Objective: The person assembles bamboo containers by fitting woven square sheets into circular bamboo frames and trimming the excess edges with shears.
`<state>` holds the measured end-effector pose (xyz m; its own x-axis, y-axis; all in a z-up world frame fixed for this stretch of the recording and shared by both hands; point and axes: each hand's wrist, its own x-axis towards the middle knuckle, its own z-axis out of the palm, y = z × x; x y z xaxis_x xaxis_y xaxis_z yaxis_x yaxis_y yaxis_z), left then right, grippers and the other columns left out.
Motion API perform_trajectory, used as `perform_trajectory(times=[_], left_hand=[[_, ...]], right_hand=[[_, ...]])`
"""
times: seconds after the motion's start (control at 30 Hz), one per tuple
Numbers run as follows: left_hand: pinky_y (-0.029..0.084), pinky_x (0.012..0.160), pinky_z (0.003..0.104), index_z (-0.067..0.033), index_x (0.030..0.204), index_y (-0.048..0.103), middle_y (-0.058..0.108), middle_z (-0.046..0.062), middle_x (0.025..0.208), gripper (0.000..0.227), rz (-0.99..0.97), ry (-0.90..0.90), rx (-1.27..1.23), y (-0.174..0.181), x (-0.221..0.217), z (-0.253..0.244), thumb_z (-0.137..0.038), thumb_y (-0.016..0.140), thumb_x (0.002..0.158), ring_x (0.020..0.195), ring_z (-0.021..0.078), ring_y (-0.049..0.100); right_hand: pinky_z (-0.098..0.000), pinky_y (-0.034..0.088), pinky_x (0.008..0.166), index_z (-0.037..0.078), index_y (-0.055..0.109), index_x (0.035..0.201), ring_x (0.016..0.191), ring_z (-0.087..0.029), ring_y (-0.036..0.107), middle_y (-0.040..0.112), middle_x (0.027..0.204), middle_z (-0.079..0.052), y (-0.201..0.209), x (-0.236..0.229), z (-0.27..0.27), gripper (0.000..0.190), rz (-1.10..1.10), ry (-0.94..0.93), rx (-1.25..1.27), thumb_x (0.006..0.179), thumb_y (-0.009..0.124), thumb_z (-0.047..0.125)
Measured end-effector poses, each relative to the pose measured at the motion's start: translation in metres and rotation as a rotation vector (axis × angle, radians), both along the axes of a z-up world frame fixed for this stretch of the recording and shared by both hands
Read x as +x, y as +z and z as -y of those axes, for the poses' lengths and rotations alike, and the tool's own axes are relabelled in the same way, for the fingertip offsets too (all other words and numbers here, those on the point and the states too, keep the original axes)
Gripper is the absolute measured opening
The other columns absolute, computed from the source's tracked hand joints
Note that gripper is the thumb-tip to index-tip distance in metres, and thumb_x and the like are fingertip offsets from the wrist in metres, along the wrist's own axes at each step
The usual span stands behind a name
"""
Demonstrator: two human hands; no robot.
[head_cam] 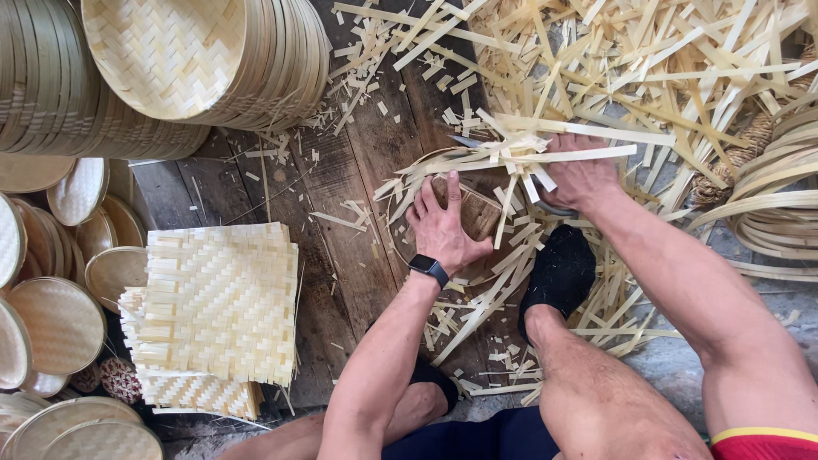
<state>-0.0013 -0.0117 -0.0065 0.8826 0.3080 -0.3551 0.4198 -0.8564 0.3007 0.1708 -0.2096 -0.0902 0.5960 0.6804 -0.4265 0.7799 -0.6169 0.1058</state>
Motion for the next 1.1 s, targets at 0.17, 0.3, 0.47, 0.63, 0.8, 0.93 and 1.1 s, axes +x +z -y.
perform_trajectory(times=[0.17,0.3,0.47,0.63,0.8,0.93,1.1], left_hand=[[0.028,0.106,0.071,-0.0261,0.157,0.011,0.024,0.029,0.152,0.146,0.043,-0.170,-0.004,0.010,-0.001,-0.017,-0.046,0.095,0.039,0.140,0.0515,0.030],[0.025,0.114,0.068,-0.0296,0.159,0.012,0.023,0.027,0.153,0.147,-0.041,-0.242,-0.060,0.010,0.003,-0.021,-0.043,0.094,0.037,0.142,0.0491,0.027],[0.020,0.115,0.071,-0.0334,0.159,0.013,0.020,0.024,0.158,0.147,-0.037,-0.336,-0.042,0.013,0.005,-0.028,-0.048,0.094,0.037,0.146,0.0482,0.023],[0.010,0.103,0.083,-0.0285,0.156,0.016,0.018,0.026,0.154,0.142,0.116,0.107,0.091,0.014,-0.002,-0.006,-0.078,0.091,0.045,0.140,0.0562,0.016],[0.019,0.107,0.081,-0.0317,0.156,0.025,0.031,0.016,0.150,0.125,-0.095,0.021,0.022,0.012,0.000,-0.002,-0.070,0.083,0.053,0.142,0.0493,0.022],[0.023,0.105,0.080,-0.0321,0.153,0.032,0.034,0.011,0.149,0.121,-0.102,-0.167,0.040,0.018,0.002,-0.006,-0.066,0.084,0.048,0.142,0.0457,0.023],[0.022,0.106,0.079,-0.0326,0.152,0.038,0.034,0.009,0.154,0.118,-0.103,-0.255,-0.013,0.021,-0.003,-0.019,-0.072,0.083,0.051,0.145,0.0431,0.022]], right_hand=[[-0.0407,0.057,0.093,0.002,0.060,0.130,0.107,-0.026,0.068,0.067,0.114,-0.018,0.026,0.014,0.007,0.046,-0.272,-0.112,-0.134,0.112,0.034,0.035],[-0.0387,0.052,0.087,-0.002,0.060,0.118,0.089,-0.023,0.063,0.065,0.097,-0.017,0.012,0.010,0.001,0.060,-0.092,0.005,-0.021,0.094,0.037,0.048],[-0.0416,0.055,0.091,0.005,0.062,0.123,0.095,-0.024,0.068,0.069,0.108,-0.020,0.030,0.014,-0.015,0.048,-0.188,-0.068,-0.075,0.107,0.028,0.034],[-0.0425,0.059,0.097,0.004,0.062,0.120,0.103,-0.025,0.070,0.069,0.112,-0.020,0.059,0.032,0.001,0.046,-0.413,-0.313,-0.158,0.111,0.034,0.039],[-0.0402,0.050,0.099,0.004,0.055,0.119,0.102,-0.023,0.063,0.061,0.107,-0.015,0.050,0.015,-0.004,0.045,-0.089,0.046,-0.100,0.085,0.053,0.034],[-0.0368,0.057,0.085,0.007,0.063,0.109,0.084,-0.020,0.067,0.066,0.093,-0.012,0.038,0.002,-0.021,0.030,-0.216,-0.087,-0.070,0.090,0.055,0.029],[-0.0356,0.062,0.061,0.014,0.075,0.092,0.064,-0.017,0.065,0.067,0.073,-0.007,0.024,0.037,0.005,0.036,-0.437,-0.362,-0.130,0.099,0.057,0.044]])
